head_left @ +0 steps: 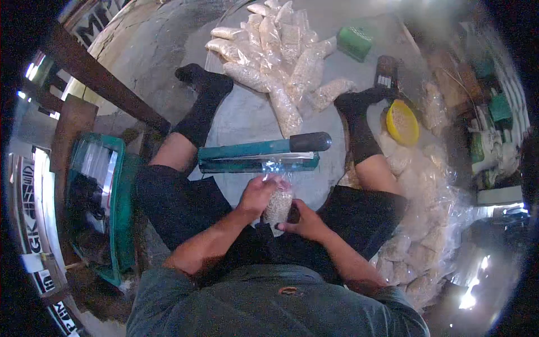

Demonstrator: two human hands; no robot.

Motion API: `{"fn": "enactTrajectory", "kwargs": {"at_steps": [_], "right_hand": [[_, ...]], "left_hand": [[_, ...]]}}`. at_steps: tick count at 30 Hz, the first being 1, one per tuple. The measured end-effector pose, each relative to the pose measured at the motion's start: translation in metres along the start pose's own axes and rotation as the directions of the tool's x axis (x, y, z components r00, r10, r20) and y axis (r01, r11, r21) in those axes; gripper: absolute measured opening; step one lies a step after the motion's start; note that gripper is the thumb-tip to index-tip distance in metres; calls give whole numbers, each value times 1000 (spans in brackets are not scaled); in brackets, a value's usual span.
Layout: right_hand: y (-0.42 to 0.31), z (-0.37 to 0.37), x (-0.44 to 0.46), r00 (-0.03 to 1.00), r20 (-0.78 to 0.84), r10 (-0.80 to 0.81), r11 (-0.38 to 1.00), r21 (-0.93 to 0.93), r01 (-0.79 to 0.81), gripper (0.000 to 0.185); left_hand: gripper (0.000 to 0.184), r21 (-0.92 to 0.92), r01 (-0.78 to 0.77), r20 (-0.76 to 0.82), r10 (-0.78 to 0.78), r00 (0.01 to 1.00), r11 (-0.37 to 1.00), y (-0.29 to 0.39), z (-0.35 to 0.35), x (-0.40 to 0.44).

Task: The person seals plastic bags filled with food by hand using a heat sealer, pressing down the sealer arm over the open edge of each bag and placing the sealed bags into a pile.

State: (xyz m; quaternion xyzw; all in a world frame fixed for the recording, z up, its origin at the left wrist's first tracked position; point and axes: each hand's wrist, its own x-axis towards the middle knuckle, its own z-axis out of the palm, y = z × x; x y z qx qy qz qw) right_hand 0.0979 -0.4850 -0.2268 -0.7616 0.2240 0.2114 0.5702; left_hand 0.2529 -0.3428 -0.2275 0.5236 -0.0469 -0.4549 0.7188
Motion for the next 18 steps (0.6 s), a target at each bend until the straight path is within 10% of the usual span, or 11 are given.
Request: {"fn": "enactTrajectory", "kwargs": {"at_steps": [6, 9, 14, 18], "right_hand": [[8, 5, 21, 987, 133, -96, 993, -60, 105, 80], [-39, -4, -1, 979, 71, -193, 963, -176, 203, 70], [-127, -13, -18, 890, 90, -447, 855, -250, 455, 43], [-124, -23, -8, 847, 145, -512, 830, -169, 531, 48]], "left_hand": [[31, 188, -86, 130, 62, 990, 978, 16, 0, -39], [52, -28, -235, 75, 236, 969, 972, 25, 7, -68], [64, 611, -285, 134, 259, 957, 739, 33, -17, -104], [57, 655, -401, 213, 353, 911, 640, 44, -13, -105]]}}
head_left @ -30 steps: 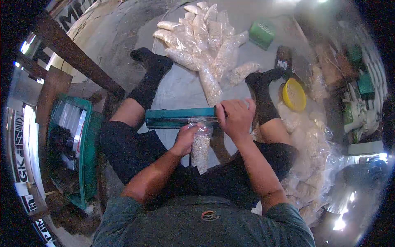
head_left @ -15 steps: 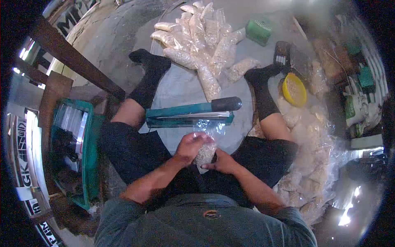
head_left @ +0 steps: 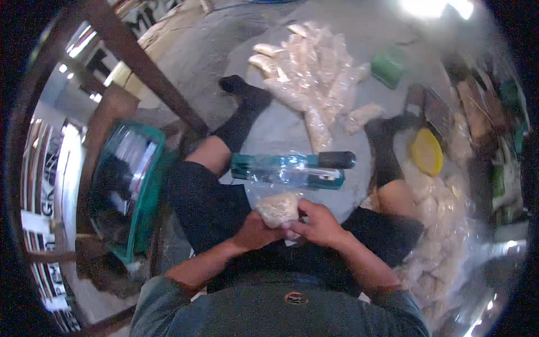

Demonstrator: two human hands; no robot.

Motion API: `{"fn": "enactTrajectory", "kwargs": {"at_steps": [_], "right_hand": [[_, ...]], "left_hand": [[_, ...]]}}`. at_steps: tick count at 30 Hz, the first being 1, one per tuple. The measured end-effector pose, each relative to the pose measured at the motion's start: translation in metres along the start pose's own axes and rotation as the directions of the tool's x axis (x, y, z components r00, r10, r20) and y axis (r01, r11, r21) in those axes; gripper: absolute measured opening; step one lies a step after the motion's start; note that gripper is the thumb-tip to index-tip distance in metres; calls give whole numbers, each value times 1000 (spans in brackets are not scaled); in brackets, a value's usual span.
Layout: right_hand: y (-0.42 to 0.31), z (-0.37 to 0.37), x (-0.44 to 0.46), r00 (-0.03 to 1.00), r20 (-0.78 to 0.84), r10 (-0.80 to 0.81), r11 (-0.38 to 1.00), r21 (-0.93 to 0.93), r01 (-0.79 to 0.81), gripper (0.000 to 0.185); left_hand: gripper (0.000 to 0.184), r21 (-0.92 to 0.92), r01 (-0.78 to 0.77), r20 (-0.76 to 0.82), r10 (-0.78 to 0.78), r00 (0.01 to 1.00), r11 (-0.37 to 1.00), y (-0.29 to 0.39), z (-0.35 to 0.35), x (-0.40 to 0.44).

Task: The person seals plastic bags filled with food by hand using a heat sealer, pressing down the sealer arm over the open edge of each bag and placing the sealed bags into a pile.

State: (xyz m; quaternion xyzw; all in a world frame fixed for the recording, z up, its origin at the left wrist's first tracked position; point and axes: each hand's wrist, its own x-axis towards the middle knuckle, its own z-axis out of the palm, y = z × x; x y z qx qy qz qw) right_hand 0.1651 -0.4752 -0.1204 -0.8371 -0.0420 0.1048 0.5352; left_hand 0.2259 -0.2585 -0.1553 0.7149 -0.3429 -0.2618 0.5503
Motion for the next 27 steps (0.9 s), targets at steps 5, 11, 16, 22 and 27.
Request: {"fn": "enactTrajectory", "kwargs": {"at_steps": [5, 11, 16, 22, 27], "right_hand": [[3, 1, -20, 993, -35, 112, 994, 5, -112, 48], [16, -3, -50, 967, -79, 243, 970, 24, -242, 43], [32, 7, -63, 979, -107, 171, 982, -68, -179, 42], [57, 31, -67, 964, -102, 246, 969, 7, -247, 39], [54, 29, -68, 944, -37, 328, 944, -29, -330, 42]], "left_hand": [[60, -250, 135, -21, -145, 989, 959, 8, 21, 0], [67, 20, -32, 99, 30, 995, 999, 3, 35, 9], [53, -366, -130, -181, 67, 981, 921, 5, 45, 16], [43, -601, 202, -19, -267, 964, 774, 8, 49, 33], [42, -625, 194, 9, -241, 971, 756, -3, 51, 36]]}}
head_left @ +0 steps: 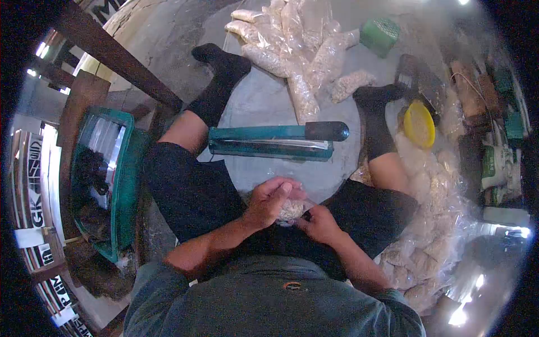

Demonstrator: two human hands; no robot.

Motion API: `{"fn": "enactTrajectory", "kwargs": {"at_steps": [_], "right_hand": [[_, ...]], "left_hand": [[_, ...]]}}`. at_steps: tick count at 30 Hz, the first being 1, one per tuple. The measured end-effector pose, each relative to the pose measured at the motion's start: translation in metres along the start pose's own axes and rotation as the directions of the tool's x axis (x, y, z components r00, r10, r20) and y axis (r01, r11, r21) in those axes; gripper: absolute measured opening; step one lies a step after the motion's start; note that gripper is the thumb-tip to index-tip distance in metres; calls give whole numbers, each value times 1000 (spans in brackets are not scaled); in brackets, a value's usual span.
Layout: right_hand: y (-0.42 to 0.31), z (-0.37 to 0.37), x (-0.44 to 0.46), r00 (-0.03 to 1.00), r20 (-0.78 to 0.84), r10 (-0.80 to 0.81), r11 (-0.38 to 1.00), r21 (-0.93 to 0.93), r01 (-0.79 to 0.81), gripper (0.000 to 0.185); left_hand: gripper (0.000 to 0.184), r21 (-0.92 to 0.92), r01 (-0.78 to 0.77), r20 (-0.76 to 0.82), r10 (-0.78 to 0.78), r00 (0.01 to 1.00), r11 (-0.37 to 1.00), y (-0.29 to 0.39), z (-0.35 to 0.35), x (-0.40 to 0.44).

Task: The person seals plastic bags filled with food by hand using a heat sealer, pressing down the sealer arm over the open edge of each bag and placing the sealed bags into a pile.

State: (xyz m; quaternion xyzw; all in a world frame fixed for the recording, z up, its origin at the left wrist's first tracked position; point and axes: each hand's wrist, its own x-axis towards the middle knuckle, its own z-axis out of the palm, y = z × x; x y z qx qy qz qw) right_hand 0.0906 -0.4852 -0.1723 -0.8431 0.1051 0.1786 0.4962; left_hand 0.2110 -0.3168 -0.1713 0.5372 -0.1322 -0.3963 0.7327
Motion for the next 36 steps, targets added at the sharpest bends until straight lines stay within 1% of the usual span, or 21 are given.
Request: {"fn": "enactTrajectory", "kwargs": {"at_steps": [5, 7, 8, 10, 11, 14, 15, 16, 17, 19, 20, 21, 23, 24, 26, 29, 31, 32, 33, 35, 36], "right_hand": [[14, 3, 7, 1000, 3, 7, 999, -54, -6, 50], [23, 7, 13, 994, 95, 52, 982, 178, -68, 65], [25, 8, 15, 994, 94, 51, 982, 175, -67, 65], [14, 3, 22, 948, 305, -91, 984, 172, 39, 79], [13, 0, 23, 948, 305, -88, 985, 167, 37, 79], [3, -15, 25, 925, 372, -70, 993, 111, 31, 88], [-7, -30, 20, 936, 347, -62, 988, 155, 8, 81], [-17, -40, 17, 944, 326, -53, 980, 197, -13, 74], [-27, -42, 15, 936, 347, -62, 983, 185, -4, 74], [-41, -42, 13, 924, 345, 167, 954, 180, -239, 56], [-23, -23, 8, 956, 234, 175, 950, 217, -227, 45], [-34, -21, 7, 954, 243, 175, 951, 208, -227, 45], [-71, -27, -9, 919, 324, 225, 927, 221, -304, 43], [-84, -36, -14, 906, 379, 189, 898, 307, -316, 39], [-82, -44, -22, 892, 420, 168, 890, 324, -320, 37], [-63, -58, -40, 847, 501, 174, 851, 357, -386, 37], [-50, -67, -43, 818, 548, 175, 901, 246, -358, 35], [-49, -74, -40, 820, 537, 196, 955, 84, -283, 37], [-50, -76, -34, 823, 534, 194, 957, 82, -279, 37], [-50, -78, -26, 901, 347, 262, 916, -382, -119, 35], [-40, -75, -22, 934, 307, 182, 897, -441, -29, 42]], "left_hand": [[44, 22, 6, 8, -6, 1000, 1000, 7, -1, 1], [45, 121, -31, 14, 30, 999, 992, 8, -3, 0], [45, 121, -34, 14, 32, 999, 992, 9, -1, -2], [55, 126, 17, -66, -9, 998, 992, 18, 9, -9], [55, 121, 14, -65, -6, 998, 993, 22, 11, -12], [51, 157, -166, -163, 191, 968, 974, 40, 1, -21], [59, -257, -233, -228, 175, 958, 938, 52, -10, -17], [68, -617, -296, -284, 144, 948, 729, 58, -16, -18], [68, -615, -320, -308, 154, 939, 721, 47, -21, -24], [88, -852, -164, -260, -130, 957, 498, 10, -33, -27], [102, -945, -85, -170, -255, 952, 314, -3, -27, -30], [94, -970, 36, -70, -418, 906, 241, -30, -32, -34], [73, -924, 162, -29, -487, 873, 346, -59, -39, -27], [73, -928, 157, -30, -489, 872, 337, -61, -36, -27], [45, -919, 173, 4, -430, 903, 354, -63, -33, -23], [31, -893, 160, -7, -368, 930, 421, -56, -44, -13], [28, -857, 146, -62, -380, 923, 495, -31, -33, -11], [25, -811, 142, -112, -390, 914, 567, -17, -26, -10], [25, -810, 140, -111, -385, 916, 569, -11, -22, -9], [25, -652, 38, -245, -258, 935, 757, -1, -14, -11], [25, -650, 38, -243, -255, 936, 759, 7, -10, -14]]}}
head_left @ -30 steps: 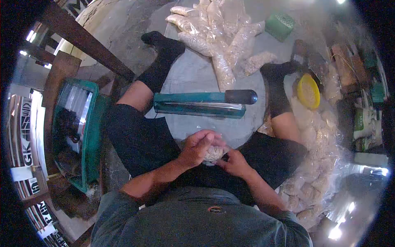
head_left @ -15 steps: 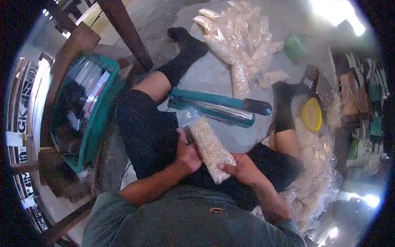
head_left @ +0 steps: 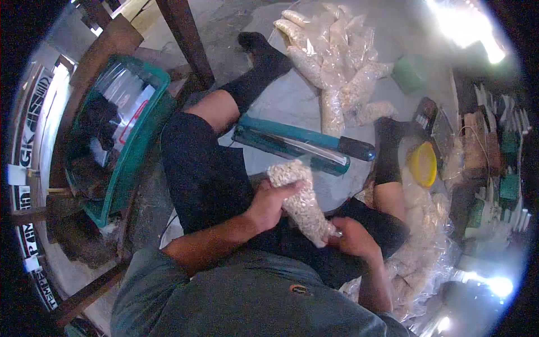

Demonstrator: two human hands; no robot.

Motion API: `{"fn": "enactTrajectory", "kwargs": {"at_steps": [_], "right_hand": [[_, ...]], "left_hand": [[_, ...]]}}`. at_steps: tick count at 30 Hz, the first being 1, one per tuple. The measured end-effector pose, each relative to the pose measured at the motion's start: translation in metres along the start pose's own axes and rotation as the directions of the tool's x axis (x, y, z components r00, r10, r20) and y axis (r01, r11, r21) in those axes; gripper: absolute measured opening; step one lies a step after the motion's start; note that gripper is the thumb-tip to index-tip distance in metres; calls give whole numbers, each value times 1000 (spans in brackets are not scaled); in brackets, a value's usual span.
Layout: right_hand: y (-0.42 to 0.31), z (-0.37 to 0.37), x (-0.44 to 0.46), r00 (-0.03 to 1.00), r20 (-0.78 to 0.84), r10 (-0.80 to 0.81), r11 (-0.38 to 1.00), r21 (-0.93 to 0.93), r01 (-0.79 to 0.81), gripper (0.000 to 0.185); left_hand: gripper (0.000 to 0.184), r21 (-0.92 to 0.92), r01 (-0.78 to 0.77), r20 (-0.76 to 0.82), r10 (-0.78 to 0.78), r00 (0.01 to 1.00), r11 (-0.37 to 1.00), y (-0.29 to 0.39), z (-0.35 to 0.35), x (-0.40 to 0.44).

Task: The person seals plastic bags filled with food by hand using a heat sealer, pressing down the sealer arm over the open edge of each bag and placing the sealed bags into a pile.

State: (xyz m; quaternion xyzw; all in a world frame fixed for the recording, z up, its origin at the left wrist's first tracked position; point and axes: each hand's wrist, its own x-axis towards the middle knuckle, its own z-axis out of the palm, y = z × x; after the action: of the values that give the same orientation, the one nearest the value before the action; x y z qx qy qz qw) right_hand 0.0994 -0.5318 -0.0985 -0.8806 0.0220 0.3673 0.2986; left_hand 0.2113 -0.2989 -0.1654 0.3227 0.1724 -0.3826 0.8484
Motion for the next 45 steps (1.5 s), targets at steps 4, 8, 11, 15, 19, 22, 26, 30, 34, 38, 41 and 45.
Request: {"fn": "enactTrajectory", "kwargs": {"at_steps": [4, 8, 11, 15, 19, 22, 26, 30, 34, 38, 41, 45], "right_hand": [[-27, -7, 16, 981, -162, -103, 960, 241, 141, 42], [-52, -12, 31, 749, -633, -194, 847, 278, 454, 39], [-37, 0, 46, 728, -666, -161, 851, 280, 444, 33], [-26, 14, 57, 791, -611, -37, 749, 507, 426, 30], [-26, 16, 57, 816, -578, 18, 702, 588, 401, 32], [-22, 21, 60, 813, -580, 37, 676, 614, 408, 32], [-24, 15, 56, 840, -538, 61, 712, 613, 342, 35], [-29, 20, 53, 813, -582, -22, 683, 585, 437, 36], [-11, 29, 56, 867, -497, -41, 715, 591, 373, 35], [-6, 33, 58, 858, -513, 38, 662, 656, 363, 33], [1, 38, 60, 897, -440, 35, 661, 683, 309, 24], [-11, 41, 64, 844, -534, 52, 616, 682, 394, 25]], "left_hand": [[29, 331, -144, 158, 96, 983, 933, 9, 20, -16], [32, 538, -225, 268, 88, 959, 813, 5, 18, -18], [32, 586, -212, 327, 11, 945, 782, 0, 12, -14], [30, 624, -138, 212, 3, 977, 769, -3, 12, -10], [28, 652, -152, 235, -8, 972, 743, 1, 17, -11], [29, 648, -176, 264, -2, 965, 741, 0, 19, -11], [28, 726, -152, 222, -19, 975, 671, -2, 14, -9], [29, 680, -40, 130, -66, 989, 732, -4, 11, -10], [31, 641, -28, 137, -79, 987, 767, -7, 6, -4], [33, 628, -101, 213, -46, 976, 772, -9, 8, -5], [35, 645, -88, 168, -29, 985, 760, -9, 1, 0], [33, 667, -77, 177, -57, 983, 741, -2, 7, -3]]}}
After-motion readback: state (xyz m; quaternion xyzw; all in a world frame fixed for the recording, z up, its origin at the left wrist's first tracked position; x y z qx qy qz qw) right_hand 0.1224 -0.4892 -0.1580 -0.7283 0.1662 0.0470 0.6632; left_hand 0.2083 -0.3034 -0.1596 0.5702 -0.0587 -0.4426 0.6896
